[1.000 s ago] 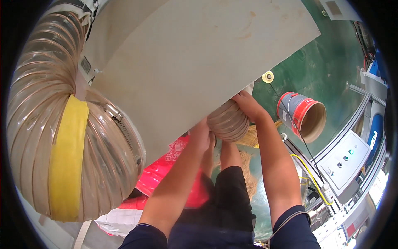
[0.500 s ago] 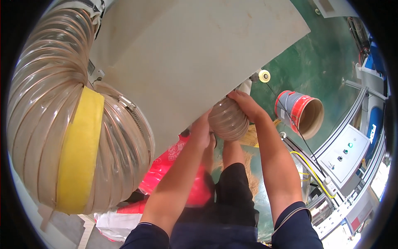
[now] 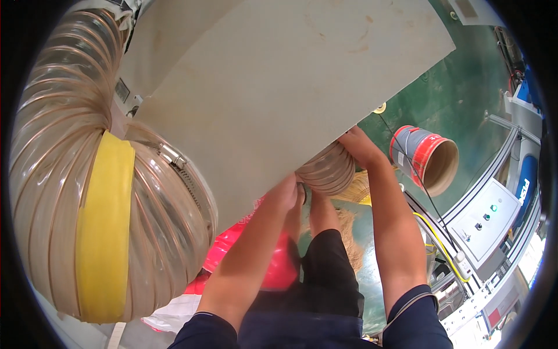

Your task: The person sweeps wood shavings off the floor using a broom, then detaches and reattaches a flexible dust collection hose on a woodworking machine, securing it with a screwdriver.

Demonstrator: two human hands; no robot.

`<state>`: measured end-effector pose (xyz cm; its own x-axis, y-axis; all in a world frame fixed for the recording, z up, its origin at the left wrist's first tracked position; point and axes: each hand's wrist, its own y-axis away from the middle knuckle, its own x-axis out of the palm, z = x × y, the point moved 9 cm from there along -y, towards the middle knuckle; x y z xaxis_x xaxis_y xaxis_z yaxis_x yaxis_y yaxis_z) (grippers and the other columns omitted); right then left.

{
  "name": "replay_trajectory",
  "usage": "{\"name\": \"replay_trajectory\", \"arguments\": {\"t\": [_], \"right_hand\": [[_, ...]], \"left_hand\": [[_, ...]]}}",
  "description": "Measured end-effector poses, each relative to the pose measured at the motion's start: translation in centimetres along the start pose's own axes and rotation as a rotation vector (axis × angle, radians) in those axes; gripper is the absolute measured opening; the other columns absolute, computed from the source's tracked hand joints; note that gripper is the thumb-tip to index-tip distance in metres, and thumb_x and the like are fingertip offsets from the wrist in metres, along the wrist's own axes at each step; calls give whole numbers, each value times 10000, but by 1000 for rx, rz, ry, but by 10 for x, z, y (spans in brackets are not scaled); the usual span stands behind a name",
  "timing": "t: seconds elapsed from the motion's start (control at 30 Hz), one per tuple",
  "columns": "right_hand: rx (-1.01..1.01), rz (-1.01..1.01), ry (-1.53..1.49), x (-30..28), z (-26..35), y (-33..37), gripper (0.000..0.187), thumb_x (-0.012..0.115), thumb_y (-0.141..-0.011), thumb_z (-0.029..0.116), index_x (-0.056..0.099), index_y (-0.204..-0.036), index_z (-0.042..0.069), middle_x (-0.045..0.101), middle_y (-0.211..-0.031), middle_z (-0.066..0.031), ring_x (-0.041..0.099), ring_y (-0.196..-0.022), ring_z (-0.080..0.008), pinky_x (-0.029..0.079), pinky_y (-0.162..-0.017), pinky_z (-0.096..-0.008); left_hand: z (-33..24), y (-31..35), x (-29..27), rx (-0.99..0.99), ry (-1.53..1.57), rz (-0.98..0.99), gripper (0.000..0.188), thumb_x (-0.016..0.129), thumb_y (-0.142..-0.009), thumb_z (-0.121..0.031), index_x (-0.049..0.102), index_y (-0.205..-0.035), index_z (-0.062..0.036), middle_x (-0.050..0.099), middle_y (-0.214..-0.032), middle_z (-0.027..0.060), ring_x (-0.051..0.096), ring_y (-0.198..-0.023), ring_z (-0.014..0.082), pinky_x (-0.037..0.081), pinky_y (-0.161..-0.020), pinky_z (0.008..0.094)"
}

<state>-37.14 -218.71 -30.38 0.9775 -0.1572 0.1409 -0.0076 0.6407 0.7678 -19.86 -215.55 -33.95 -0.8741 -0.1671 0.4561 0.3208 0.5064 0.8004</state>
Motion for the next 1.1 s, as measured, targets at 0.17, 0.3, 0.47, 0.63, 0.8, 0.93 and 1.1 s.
{"name": "replay_trajectory", "arguments": {"t": [0.17,0.3,0.47,0.63,0.8,0.93,1.1], "right_hand": [[1,-35,38,-3,-1,-4,845,727,-788,467,428,-1345,-93,539,-1274,-187,531,-1151,-236,425,-970,-336],[31,-21,41,6,-2,1,810,731,-780,470,477,-1302,-95,566,-1238,-187,542,-1130,-229,424,-962,-332],[-60,-67,82,-8,-5,2,755,734,-773,482,529,-1237,-76,597,-1159,-155,560,-1062,-217,444,-906,-329],[-249,-270,188,-11,10,19,684,723,-768,524,572,-1096,-58,601,-1045,-198,579,-985,-285,448,-878,-370],[-284,-493,467,-18,5,39,780,760,-680,512,542,-1105,-105,582,-1100,-265,549,-1054,-403,445,-922,-428],[-310,-423,671,10,48,62,887,824,-558,537,501,-1083,-101,568,-1049,-229,550,-1024,-363,431,-914,-415],[-320,-521,632,8,43,65,972,824,-543,561,475,-1146,-117,546,-1094,-211,526,-1056,-341,409,-937,-395]], "left_hand": [[3,-1,1,21,42,39,621,636,-881,-434,418,-1369,-119,471,-1357,16,406,-1276,172,320,-1058,369],[-4,12,-4,-73,-104,-70,617,601,-900,-463,417,-1365,-101,459,-1368,31,414,-1273,184,314,-1060,362],[-74,113,71,80,-581,-212,531,598,-911,-263,407,-1336,-8,469,-1314,139,453,-1231,233,350,-1040,370],[-182,218,236,857,-1340,251,649,691,-800,-138,364,-1319,70,446,-1263,213,462,-1170,330,358,-1022,387],[-218,179,284,691,-1898,-131,935,634,-851,-477,190,-1424,113,271,-1454,326,254,-1380,428,221,-1139,451],[-272,121,256,580,-1954,-371,1030,605,-805,-625,237,-1412,122,311,-1448,306,277,-1383,388,229,-1138,419],[-262,91,246,805,-1850,-560,970,561,-813,-669,363,-1351,112,414,-1388,286,375,-1315,395,293,-1090,421]]}}
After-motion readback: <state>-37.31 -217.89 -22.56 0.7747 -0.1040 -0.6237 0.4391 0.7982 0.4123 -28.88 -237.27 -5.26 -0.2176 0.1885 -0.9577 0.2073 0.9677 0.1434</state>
